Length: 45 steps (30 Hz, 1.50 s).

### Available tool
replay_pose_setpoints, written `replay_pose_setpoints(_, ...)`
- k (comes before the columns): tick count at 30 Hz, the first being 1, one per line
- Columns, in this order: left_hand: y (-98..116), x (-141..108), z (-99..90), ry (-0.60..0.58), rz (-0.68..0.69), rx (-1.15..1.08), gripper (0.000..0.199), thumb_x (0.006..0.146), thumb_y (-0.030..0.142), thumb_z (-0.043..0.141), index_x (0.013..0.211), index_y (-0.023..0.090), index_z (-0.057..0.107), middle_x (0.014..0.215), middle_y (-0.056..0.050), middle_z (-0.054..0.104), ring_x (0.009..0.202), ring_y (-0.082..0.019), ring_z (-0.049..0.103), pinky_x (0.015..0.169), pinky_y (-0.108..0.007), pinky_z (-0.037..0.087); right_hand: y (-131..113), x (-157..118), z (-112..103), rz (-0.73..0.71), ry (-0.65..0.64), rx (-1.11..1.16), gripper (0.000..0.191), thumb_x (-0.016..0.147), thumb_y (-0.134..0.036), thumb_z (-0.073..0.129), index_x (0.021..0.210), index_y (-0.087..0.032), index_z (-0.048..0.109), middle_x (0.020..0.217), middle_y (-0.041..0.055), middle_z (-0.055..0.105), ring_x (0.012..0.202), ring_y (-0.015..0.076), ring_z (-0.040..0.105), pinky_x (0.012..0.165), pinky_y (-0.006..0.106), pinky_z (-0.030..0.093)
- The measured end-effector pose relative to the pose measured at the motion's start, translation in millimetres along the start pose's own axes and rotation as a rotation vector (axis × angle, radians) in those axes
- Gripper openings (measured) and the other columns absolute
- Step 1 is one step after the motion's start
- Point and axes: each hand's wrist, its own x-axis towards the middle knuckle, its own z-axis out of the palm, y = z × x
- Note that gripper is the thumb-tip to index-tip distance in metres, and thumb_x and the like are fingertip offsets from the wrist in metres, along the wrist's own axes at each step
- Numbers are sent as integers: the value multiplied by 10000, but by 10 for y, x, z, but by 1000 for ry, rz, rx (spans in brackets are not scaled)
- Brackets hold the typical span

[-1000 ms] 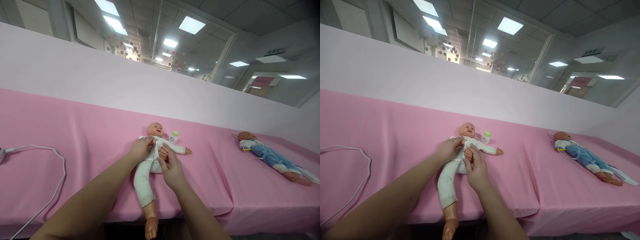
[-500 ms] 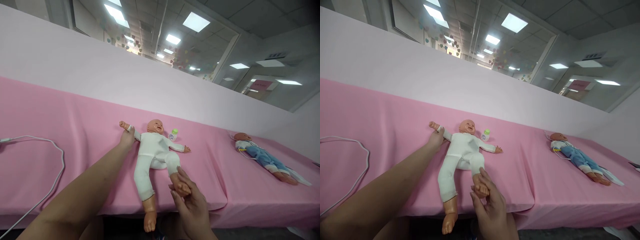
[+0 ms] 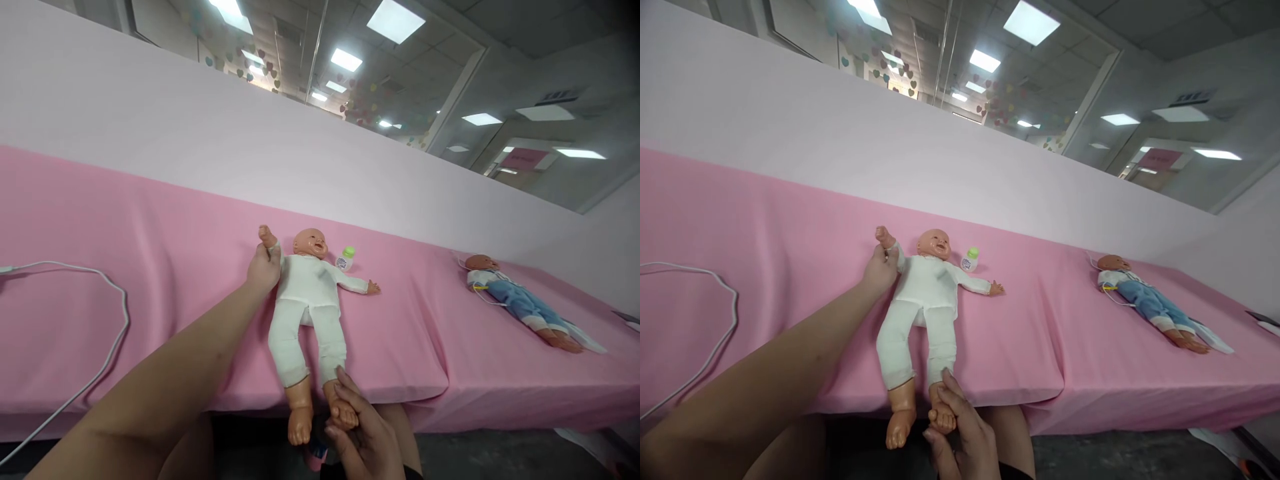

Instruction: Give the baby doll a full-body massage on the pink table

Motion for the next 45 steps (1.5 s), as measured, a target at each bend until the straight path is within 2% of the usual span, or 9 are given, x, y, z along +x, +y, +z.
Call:
replay_pose_setpoints(5,184,-141,22,-68,171,183,342,1031,463,466,1217,210,601,1122,-138,727,1041,-334,695,881,-434,519,56,152,-137,-14,9,-16,461,871,-386,777,1321,-303,722,1370,104,709,1209,362,712,988,481,637)
replay_pose_setpoints(14,257,-233,121,-283,535,530,485,993,390,558,1447,223,592,1459,-121,631,1396,-328,510,1185,-447,352,65,917,-83,95,-22,107,465,948,-370,703,1402,-298,633,1553,114,561,1416,322,561,1140,529,513)
replay_pose_setpoints(21,179,-191,133,-344,550,567,532,1024,471,511,1476,201,585,1569,-129,546,1546,-357,333,1247,-496,270,223,1353,139,116,-39,121,468,932,-350,696,1387,-256,638,1533,115,580,1401,314,567,1155,559,480)
replay_pose_setpoints(27,204,-165,50,-329,451,424,493,962,374,588,1438,248,603,1513,-101,600,1409,-311,526,1159,-422,406,326,1378,221,144,-5,213,531,929,-363,699,1438,-246,601,1544,121,567,1392,307,575,1131,547,510)
replay_pose_setpoints(30,190,-83,-47,-251,323,280,361,959,405,577,1273,256,676,1233,-95,744,1117,-305,692,953,-396,521,213,1243,60,142,-1,189,511,932,-372,711,1422,-265,614,1530,120,581,1357,312,609,1112,544,533)
replay_pose_setpoints(34,56,91,-180,-52,6,21,317,958,513,570,1049,231,682,971,-84,758,909,-307,721,784,-386,536,36,915,-248,100,26,80,464,888,-350,784,1334,-280,678,1485,119,623,1370,323,604,1118,504,543)
replay_pose_setpoints(38,-105,262,-216,29,-235,-289,331,962,471,595,1119,190,669,1077,-136,753,981,-313,743,806,-397,570,-10,560,-429,22,19,-23,469,857,-306,815,1312,-286,700,1394,116,693,1303,331,660,1077,479,587)
replay_pose_setpoints(42,-121,364,-196,47,-590,-591,335,995,377,602,1222,131,623,1196,-209,720,1007,-293,750,836,-387,600,77,236,-392,-95,-12,-123,455,857,-263,788,1302,-300,698,1339,93,729,1215,325,716,986,436,648)
replay_pose_setpoints(45,-87,370,-184,44,-631,-642,330,1033,346,553,1217,77,606,1204,-221,710,1022,-270,743,853,-349,603,154,17,-261,-162,20,-189,445,859,-223,758,1288,-324,701,1315,74,742,1137,327,754,929,442,672)
